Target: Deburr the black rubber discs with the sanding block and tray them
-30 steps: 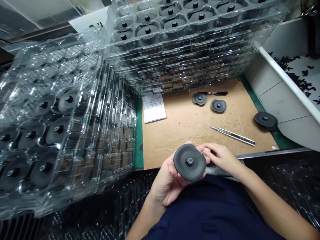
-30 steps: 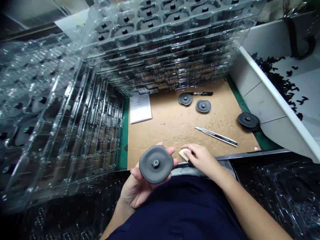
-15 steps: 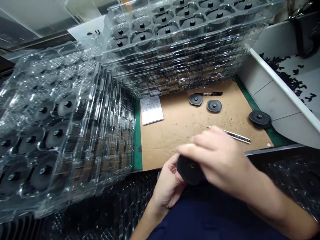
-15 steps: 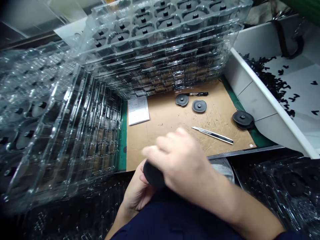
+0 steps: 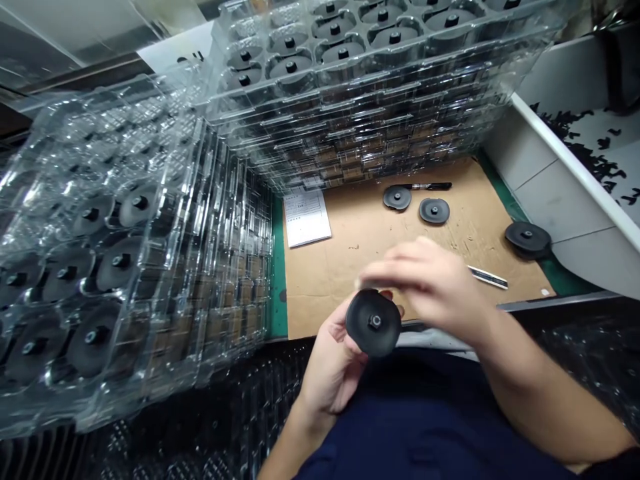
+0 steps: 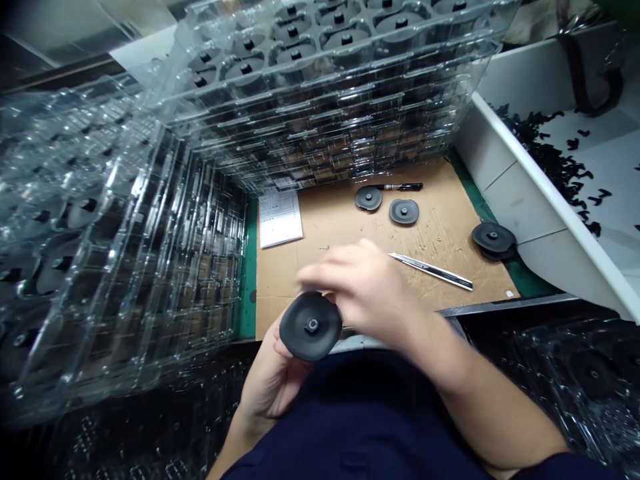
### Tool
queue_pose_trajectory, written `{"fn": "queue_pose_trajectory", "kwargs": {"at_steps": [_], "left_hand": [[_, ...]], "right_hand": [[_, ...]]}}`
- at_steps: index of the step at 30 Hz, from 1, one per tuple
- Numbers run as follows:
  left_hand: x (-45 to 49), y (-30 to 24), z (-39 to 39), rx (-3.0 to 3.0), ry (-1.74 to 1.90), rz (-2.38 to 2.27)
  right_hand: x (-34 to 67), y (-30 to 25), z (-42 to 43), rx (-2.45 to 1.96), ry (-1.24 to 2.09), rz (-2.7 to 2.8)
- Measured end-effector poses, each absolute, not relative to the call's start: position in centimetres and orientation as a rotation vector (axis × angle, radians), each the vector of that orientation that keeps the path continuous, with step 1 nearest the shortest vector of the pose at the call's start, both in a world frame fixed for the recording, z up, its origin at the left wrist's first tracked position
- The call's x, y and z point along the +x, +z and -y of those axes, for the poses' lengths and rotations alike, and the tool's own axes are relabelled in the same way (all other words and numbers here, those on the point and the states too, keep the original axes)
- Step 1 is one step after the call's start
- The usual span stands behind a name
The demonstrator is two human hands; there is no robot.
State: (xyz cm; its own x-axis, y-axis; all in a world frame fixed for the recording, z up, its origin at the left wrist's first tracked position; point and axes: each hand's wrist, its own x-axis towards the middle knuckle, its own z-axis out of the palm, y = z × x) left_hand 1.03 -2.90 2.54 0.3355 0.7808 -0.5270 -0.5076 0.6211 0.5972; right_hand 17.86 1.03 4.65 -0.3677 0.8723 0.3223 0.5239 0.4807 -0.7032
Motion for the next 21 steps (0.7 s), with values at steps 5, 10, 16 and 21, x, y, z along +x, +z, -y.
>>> {"fn": "queue_pose_trajectory", "kwargs": {"at_steps": [5,10,16,21], "left_hand": [[0.2,2.0,2.7,0.215,0.882,-0.708],[-0.2,1.4,2.5,0.149,0.854,-0.650],[0.3,1.5,2.3,0.170,0.857,-0.652],[0.4,1.8,2.1,0.189,0.871,-0.829]], "right_hand": [[20.2,-2.5,-0.5,-1.638,0.924,1.819],[20.0,-6.4,2.1,-1.686,1.054,1.737],[17.9,1.1,1.0,-1.650,0.764,1.541],[14.7,6.0,1.8,-1.122,0.619,1.934]]}}
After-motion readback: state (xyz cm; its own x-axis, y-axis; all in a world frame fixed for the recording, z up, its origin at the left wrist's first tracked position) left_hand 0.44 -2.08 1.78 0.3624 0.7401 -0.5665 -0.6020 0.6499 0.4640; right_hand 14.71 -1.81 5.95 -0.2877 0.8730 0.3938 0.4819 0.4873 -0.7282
